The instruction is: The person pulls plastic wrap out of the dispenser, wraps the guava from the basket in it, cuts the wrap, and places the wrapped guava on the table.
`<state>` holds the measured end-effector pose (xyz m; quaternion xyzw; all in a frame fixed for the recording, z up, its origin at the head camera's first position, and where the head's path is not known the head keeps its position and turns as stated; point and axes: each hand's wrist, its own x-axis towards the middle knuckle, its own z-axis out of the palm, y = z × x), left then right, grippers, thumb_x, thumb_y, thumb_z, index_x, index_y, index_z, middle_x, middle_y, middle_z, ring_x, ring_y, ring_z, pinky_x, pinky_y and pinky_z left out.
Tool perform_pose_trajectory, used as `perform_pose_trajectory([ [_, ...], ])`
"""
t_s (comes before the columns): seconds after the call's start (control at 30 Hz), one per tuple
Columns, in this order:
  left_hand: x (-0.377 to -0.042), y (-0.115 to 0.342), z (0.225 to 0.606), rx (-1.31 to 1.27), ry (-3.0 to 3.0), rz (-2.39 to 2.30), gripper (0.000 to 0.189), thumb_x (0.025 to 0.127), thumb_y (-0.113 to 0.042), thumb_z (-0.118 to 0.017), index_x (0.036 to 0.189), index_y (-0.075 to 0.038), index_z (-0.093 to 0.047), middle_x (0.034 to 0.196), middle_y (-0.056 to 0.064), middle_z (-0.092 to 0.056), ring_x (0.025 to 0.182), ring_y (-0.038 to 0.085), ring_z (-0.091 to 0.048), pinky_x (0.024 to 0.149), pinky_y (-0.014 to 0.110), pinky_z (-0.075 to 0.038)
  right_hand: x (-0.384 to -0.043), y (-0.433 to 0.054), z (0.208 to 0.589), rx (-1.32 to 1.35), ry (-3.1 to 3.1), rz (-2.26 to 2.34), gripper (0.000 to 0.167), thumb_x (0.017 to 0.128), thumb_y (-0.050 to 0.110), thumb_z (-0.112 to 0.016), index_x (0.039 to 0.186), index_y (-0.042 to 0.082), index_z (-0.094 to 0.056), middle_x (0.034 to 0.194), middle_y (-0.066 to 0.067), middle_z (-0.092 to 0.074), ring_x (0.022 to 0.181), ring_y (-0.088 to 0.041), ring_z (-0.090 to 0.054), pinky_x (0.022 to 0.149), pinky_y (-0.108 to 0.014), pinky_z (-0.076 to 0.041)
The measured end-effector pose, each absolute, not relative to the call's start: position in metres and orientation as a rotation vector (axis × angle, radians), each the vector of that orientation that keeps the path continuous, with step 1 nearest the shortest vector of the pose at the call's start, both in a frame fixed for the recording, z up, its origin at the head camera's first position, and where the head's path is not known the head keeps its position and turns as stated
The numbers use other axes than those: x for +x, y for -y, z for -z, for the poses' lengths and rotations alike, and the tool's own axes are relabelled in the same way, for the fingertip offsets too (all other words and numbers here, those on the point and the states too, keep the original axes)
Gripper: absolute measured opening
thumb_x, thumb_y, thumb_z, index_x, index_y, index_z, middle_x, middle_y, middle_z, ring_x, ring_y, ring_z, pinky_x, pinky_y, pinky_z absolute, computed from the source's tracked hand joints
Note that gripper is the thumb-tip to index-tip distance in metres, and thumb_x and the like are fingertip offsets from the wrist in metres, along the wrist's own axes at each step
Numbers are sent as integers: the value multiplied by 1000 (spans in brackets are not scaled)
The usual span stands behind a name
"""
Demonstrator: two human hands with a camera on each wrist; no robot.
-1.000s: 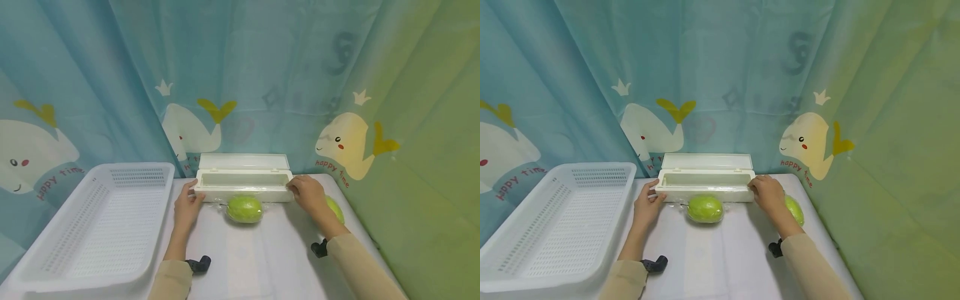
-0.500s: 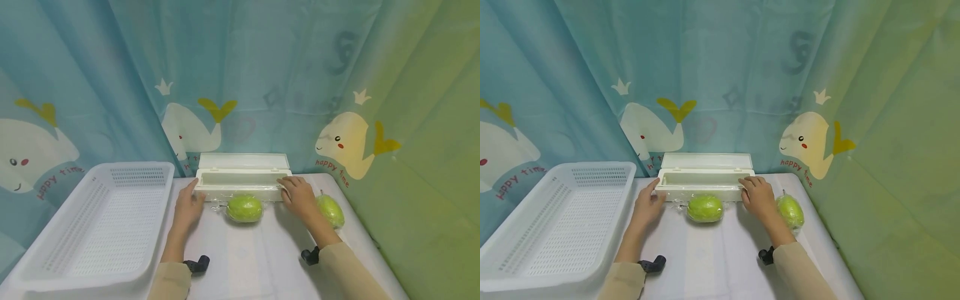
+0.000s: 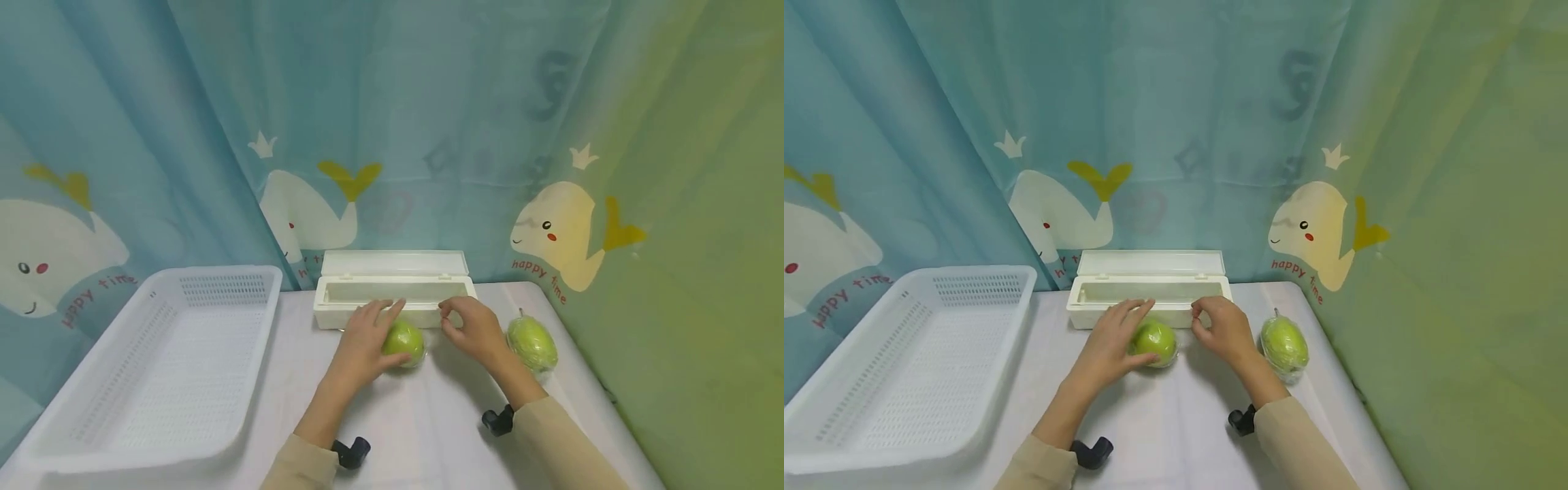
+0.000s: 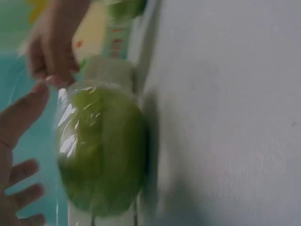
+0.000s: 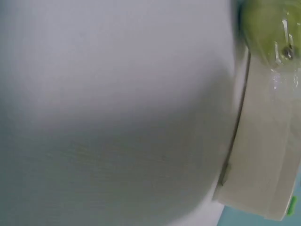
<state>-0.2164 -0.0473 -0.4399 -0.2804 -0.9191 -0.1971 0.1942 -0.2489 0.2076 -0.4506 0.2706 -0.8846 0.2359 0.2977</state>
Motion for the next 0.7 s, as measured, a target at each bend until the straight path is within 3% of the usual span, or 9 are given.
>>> perform_pose_trajectory([
  [0.2, -229, 27, 436, -933, 2691, 314, 109, 70, -59, -82, 158, -22, -30, 137, 5, -58, 121, 30, -52, 106, 48, -41, -240, -208, 446, 761, 2454, -826, 11, 82, 9, -62, 80, 18, -57, 98, 2, -77, 76, -18, -68, 65, -34, -51],
  [0.3, -237, 27, 433, -965, 2713, 261, 103, 66, -63, -83, 152, -25, -42, 123, 1, -62, 116, 29, -49, 108, 50, -37, -238, -207, 444, 827, 2505, -894, 15, 84, 9, -63, 80, 20, -54, 103, 1, -77, 80, -16, -69, 69, -37, -54],
  [0.4, -241, 28, 430, -1004, 2683, 257, 80, 62, -65, -84, 128, -23, -64, 110, -1, -58, 113, 27, -47, 112, 50, -31, -236, -205, 442, 906, 2501, -932, 18, 83, 8, -64, 80, 21, -53, 106, 0, -76, 94, -18, -72, 78, -42, -57],
  [0.5, -243, 29, 429, -1039, 2669, 292, 60, 60, -63, -87, 100, -22, -68, 115, 0, -54, 114, 26, -49, 109, 46, -37, -234, -204, 442, 974, 2459, -976, 18, 84, 6, -65, 82, 20, -54, 106, -2, -76, 96, -19, -73, 81, -40, -59],
  [0.6, -243, 30, 428, -1070, 2684, 351, 59, 59, -60, -89, 92, -20, -61, 119, -1, -55, 104, 22, -54, 88, 37, -49, -229, -205, 443, 1012, 2427, -1042, 18, 88, 4, -65, 84, 19, -56, 106, -5, -76, 97, -21, -73, 83, -37, -59],
  [0.7, -240, 31, 429, -1077, 2735, 409, 61, 61, -58, -88, 95, -19, -54, 102, -3, -61, 82, 17, -56, 67, 31, -47, -222, -206, 442, 1015, 2423, -1081, 15, 91, 4, -64, 88, 17, -57, 105, -4, -76, 97, -20, -72, 84, -37, -59],
])
